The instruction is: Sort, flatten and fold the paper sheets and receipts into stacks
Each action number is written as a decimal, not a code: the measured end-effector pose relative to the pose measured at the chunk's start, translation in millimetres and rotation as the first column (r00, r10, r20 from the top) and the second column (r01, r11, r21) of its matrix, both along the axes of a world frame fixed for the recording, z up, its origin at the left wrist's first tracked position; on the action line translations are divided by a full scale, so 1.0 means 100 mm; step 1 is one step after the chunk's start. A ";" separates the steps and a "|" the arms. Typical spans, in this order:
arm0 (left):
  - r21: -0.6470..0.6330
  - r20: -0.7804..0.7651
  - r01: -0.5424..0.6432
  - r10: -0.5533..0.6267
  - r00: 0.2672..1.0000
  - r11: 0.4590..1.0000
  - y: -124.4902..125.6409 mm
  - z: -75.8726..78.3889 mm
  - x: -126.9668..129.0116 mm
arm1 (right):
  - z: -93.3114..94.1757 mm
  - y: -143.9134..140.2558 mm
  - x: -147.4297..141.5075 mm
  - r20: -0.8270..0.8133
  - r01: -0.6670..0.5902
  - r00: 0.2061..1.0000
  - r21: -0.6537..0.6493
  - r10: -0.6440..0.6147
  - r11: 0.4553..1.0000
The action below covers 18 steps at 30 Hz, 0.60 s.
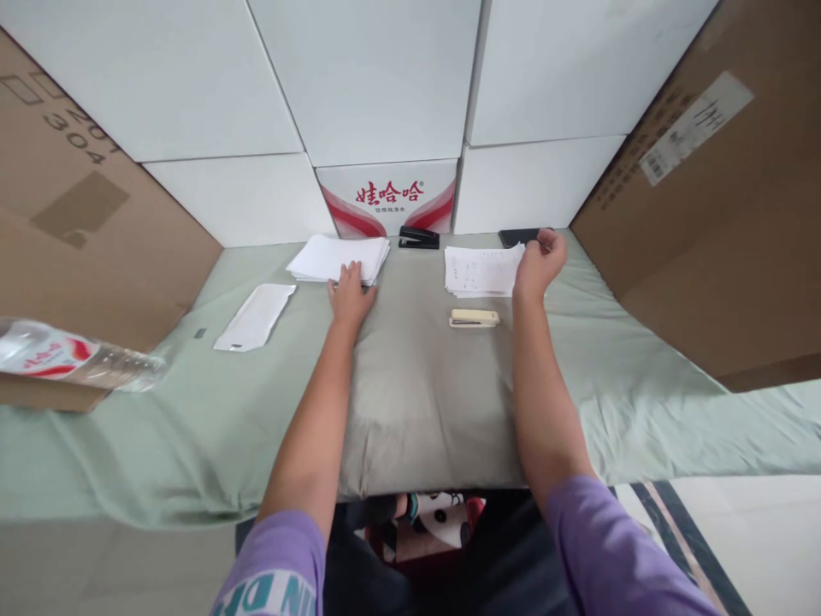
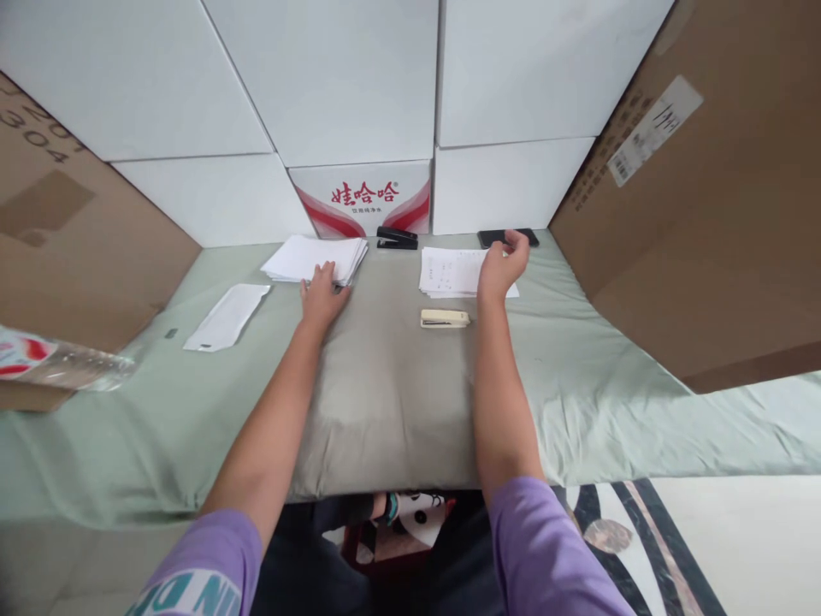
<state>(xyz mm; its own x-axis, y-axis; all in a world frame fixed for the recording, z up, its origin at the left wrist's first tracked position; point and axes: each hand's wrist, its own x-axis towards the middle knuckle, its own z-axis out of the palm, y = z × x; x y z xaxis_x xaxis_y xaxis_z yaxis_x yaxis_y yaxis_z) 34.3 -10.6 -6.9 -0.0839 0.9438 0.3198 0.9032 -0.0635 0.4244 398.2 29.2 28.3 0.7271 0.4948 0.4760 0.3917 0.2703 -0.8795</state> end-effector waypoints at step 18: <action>0.138 0.004 -0.007 0.007 1.000 0.990 -0.07 -0.04 -0.20 | 0.45 -0.40 -0.95 0.074 -0.457 0.887 0.000 0.456 0.890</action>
<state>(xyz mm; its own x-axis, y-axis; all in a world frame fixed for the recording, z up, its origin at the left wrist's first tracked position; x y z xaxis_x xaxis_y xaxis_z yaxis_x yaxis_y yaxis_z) 14.3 -18.1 -11.3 -0.0914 0.8902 0.4462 0.9024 -0.1154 0.4152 303.2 -11.2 73.2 0.3877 0.7556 0.5280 0.2816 0.4483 -0.8484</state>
